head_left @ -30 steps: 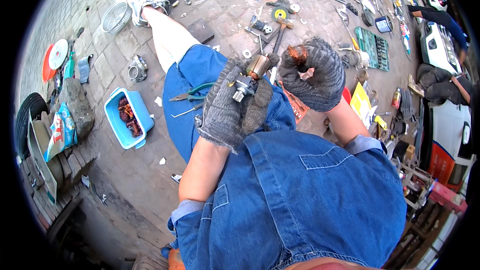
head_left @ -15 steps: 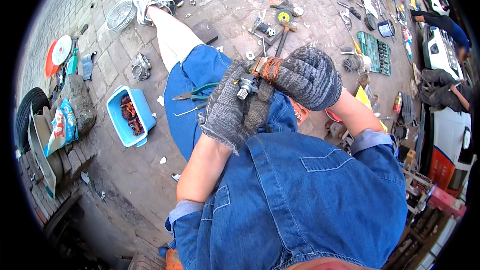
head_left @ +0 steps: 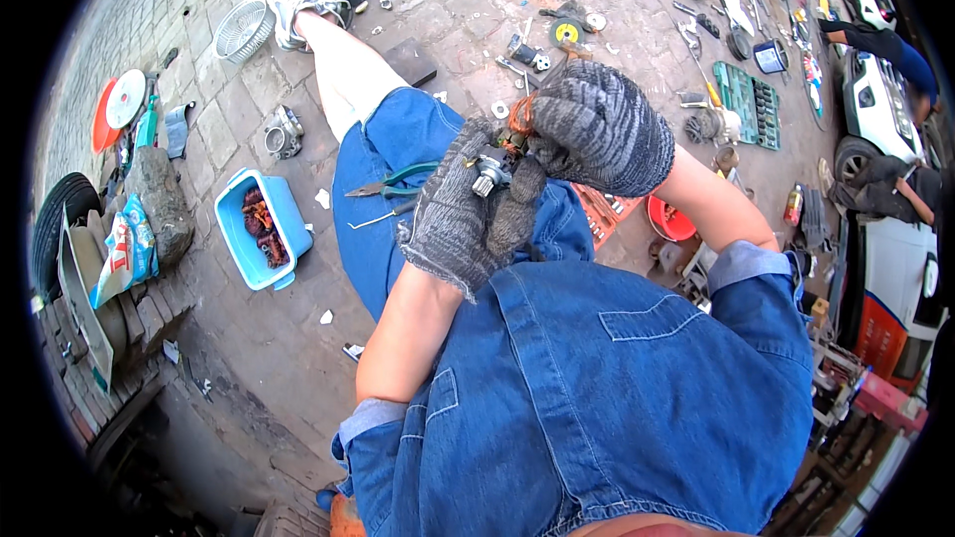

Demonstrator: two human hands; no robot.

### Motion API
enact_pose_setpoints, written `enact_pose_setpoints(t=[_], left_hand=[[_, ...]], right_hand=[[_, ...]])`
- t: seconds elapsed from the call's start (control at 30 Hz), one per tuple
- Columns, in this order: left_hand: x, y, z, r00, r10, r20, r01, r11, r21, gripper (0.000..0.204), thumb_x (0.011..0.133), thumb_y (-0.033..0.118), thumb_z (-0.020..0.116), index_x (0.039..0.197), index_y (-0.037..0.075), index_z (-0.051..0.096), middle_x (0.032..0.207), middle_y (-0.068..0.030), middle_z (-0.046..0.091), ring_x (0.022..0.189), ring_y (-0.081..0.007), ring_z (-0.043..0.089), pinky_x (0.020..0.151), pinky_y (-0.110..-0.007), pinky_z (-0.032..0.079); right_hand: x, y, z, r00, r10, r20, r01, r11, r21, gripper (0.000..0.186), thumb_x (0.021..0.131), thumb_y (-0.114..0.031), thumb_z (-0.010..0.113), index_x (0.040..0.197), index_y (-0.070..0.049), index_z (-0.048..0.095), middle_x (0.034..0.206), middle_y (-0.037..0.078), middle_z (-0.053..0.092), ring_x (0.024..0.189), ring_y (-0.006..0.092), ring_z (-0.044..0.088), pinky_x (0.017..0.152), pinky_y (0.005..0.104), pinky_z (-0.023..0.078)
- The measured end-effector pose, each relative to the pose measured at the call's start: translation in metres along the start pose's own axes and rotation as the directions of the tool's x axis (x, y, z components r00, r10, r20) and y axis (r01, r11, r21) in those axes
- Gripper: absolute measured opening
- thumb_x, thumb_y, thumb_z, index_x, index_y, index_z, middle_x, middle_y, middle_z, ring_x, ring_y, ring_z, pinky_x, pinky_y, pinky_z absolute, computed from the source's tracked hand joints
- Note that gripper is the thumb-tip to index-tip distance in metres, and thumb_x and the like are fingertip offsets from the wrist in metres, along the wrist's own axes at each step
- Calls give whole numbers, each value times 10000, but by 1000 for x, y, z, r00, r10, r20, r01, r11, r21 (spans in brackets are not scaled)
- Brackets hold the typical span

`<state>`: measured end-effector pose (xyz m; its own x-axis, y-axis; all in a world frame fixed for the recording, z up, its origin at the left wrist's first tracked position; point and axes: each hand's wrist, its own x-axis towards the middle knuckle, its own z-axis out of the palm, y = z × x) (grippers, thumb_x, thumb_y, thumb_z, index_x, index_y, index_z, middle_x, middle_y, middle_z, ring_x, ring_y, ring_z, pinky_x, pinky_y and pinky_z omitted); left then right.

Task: The person sits on the ground and uses pliers and a screwdriver to strip wires and adjust a small cylindrical electronic component. They repeatedly twist and cut wires, then use the screwdriver to manipulate internal parts of the component.

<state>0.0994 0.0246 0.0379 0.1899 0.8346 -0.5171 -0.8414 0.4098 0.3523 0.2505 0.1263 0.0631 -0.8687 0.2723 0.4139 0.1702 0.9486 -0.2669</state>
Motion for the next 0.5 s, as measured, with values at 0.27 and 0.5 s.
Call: enact_pose_setpoints(t=[0.27, 0.5], left_hand=[[-1, -4, 0, 999, -21, 46, 27, 992, -122, 321, 938, 310, 434, 1061, 25, 518, 735, -96, 573, 536, -160, 547, 460, -249, 468], [-1, -4, -3, 925, 323, 199, -369, 888, 273, 391, 949, 293, 441, 1194, -9, 488, 995, -96, 600, 900, -147, 582, 794, -270, 486]], right_hand=[[-2, -5, 0, 992, 78, -99, -69, 993, 92, 388, 663, -154, 676, 1029, -68, 578, 910, 114, 593, 839, 300, 544, 767, 405, 437], [-16, -14, 12, 884, 453, -119, -360, 820, 444, 276, 780, -95, 626, 1033, -12, 553, 920, 132, 588, 811, 273, 606, 719, 340, 489]])
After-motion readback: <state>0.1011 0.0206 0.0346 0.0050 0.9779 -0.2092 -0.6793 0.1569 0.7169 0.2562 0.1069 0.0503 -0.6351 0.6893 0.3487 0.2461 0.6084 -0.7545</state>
